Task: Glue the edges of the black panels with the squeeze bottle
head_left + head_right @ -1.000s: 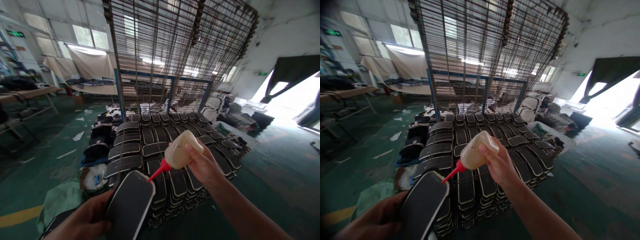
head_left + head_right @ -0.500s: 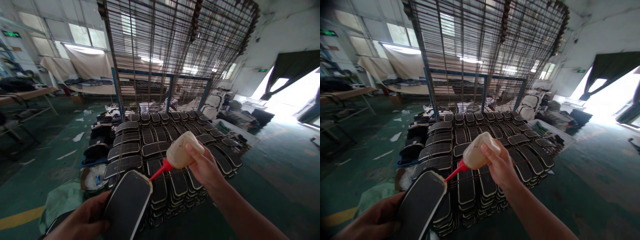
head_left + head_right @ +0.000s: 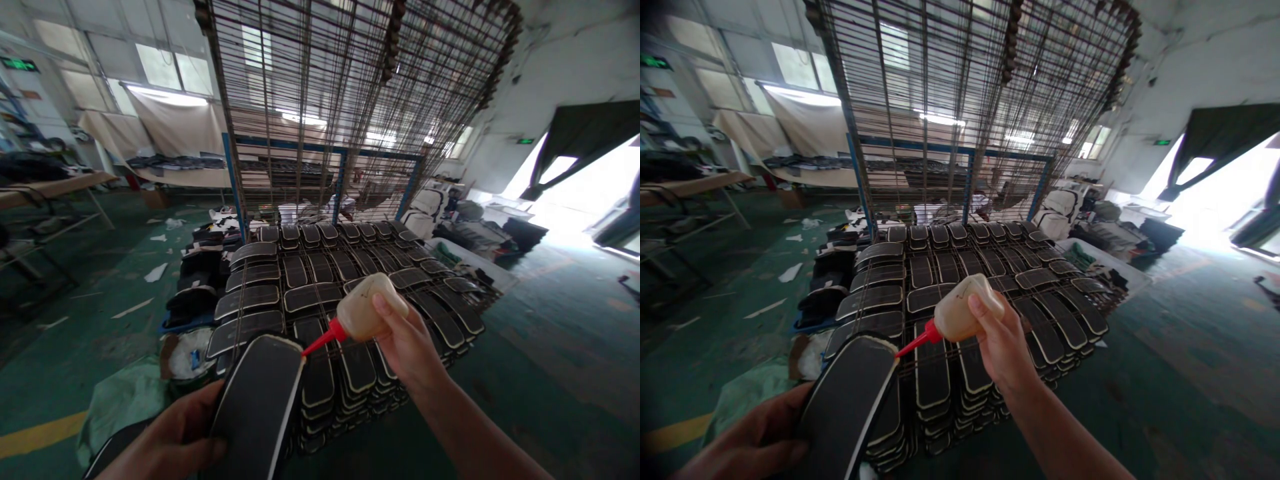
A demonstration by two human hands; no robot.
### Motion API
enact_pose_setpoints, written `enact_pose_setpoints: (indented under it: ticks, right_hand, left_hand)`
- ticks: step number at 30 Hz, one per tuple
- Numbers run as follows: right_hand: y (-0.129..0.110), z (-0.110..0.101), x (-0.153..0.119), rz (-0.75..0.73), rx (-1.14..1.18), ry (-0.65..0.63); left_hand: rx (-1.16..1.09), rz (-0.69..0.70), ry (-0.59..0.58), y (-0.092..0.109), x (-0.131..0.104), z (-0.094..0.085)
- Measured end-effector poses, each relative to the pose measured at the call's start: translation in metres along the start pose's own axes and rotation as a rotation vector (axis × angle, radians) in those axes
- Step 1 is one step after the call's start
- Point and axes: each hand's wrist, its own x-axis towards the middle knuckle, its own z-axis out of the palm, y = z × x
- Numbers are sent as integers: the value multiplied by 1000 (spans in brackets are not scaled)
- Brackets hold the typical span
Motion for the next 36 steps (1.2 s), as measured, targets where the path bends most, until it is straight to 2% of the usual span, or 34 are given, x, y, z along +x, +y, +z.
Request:
enact_pose_setpoints:
  ticks: [4,8,11,16,22,36]
  right_hand:
    - [2,1,-5,44,2,8]
    - [2,2,-6,13,5,47]
    - [4,2,-7,3,-8,63]
    - [6,2,-12,76,-20,75]
    - [11,2,-12,41,-9,107]
    - [12,8,-49,66,-40,45]
  left_hand:
    - [31,-22,-4,13,-3,17]
    - [-4,-24,-11,18,-2,25]
    - [-62,-23,-26,17,0,25]
    - [-109,-39,-30,14,2,24]
    - [-118,-60,-10,12,0,23]
    - [-208,-100,55,14,8,22]
